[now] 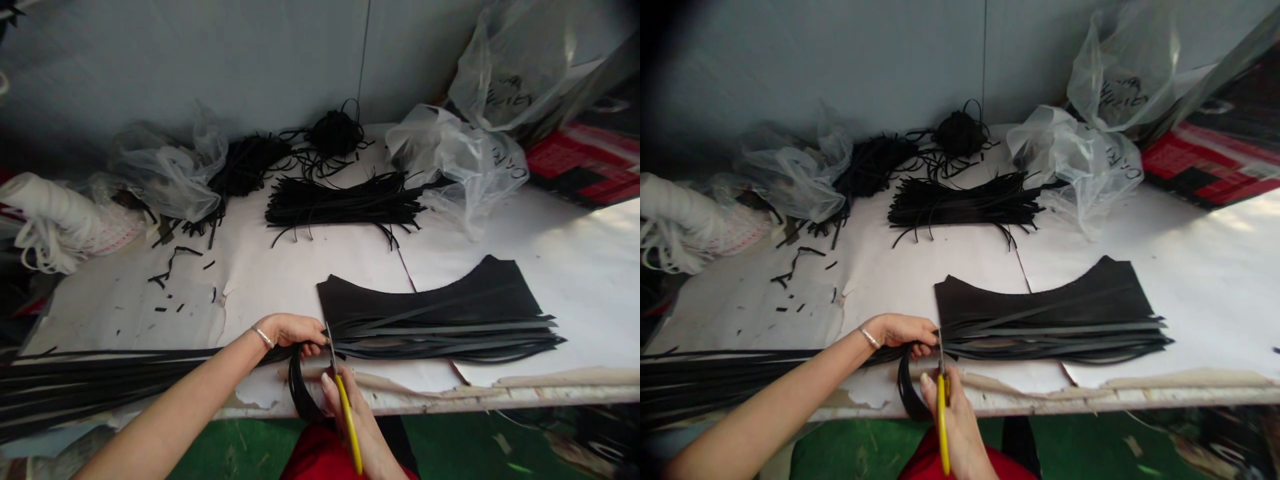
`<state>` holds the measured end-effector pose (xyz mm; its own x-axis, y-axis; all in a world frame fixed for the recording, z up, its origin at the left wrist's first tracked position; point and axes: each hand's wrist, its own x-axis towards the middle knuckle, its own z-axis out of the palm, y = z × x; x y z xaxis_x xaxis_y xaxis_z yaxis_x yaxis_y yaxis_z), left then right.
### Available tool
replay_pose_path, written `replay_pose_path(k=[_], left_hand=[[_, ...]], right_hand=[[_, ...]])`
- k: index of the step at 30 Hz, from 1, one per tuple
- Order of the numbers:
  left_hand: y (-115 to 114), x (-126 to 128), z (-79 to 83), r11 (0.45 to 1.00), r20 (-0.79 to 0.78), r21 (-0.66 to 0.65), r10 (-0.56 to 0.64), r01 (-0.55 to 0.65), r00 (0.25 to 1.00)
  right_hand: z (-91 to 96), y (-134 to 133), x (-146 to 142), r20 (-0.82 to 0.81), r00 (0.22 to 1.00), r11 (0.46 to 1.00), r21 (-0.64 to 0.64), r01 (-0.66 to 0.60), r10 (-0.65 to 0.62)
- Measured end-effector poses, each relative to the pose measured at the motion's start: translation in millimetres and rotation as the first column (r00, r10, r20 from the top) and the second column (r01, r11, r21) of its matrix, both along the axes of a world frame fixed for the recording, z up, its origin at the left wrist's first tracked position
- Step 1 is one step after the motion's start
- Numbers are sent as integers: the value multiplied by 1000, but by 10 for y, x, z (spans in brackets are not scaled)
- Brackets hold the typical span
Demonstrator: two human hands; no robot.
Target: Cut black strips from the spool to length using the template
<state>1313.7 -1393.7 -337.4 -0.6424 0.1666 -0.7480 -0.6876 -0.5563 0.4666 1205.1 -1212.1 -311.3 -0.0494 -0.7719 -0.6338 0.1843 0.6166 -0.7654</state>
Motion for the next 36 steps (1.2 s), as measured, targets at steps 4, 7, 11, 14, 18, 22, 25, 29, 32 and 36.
replay_pose_path(k=[4, 7, 11, 14, 18, 22, 25, 29, 32, 36], left_hand=[[-12, 7, -6, 1000, 7, 17, 15, -15, 1000], [-14, 13, -10, 1000, 26, 14, 17, -17, 1000], [-36, 24, -24, 996, -6, 89, 23, -22, 1000], [-55, 42, -54, 988, -31, 153, 31, -26, 999], [-69, 67, -109, 981, -23, 191, 24, -19, 999], [-71, 89, -144, 974, -17, 222, 46, -41, 999], [-59, 98, -156, 953, -36, 300, 53, -40, 998], [-43, 97, -152, 927, -28, 370, 71, -55, 997], [-45, 99, -136, 933, -35, 355, 83, -65, 996], [-51, 118, -141, 941, -56, 334, 78, -55, 995]], right_hand=[[-7, -27, -36, 56, 996, 997, 23, -74, 73], [-79, -5, -33, 33, 998, 998, -14, -57, 58], [-186, 29, -18, -1, 998, 998, -33, -62, 62], [-224, 39, -26, -30, 996, 996, -33, -85, 84], [-233, 50, -53, -42, 995, 995, -34, -93, 91], [-170, 31, -112, -73, 989, 990, -43, -132, 128], [-78, -24, -166, -130, 971, 977, -33, -209, 203], [-24, -100, -191, -233, 940, 968, 10, -252, 248], [-68, -115, -184, -234, 944, 971, 4, -240, 234], [-126, -109, -190, -184, 961, 977, 2, -212, 209]])
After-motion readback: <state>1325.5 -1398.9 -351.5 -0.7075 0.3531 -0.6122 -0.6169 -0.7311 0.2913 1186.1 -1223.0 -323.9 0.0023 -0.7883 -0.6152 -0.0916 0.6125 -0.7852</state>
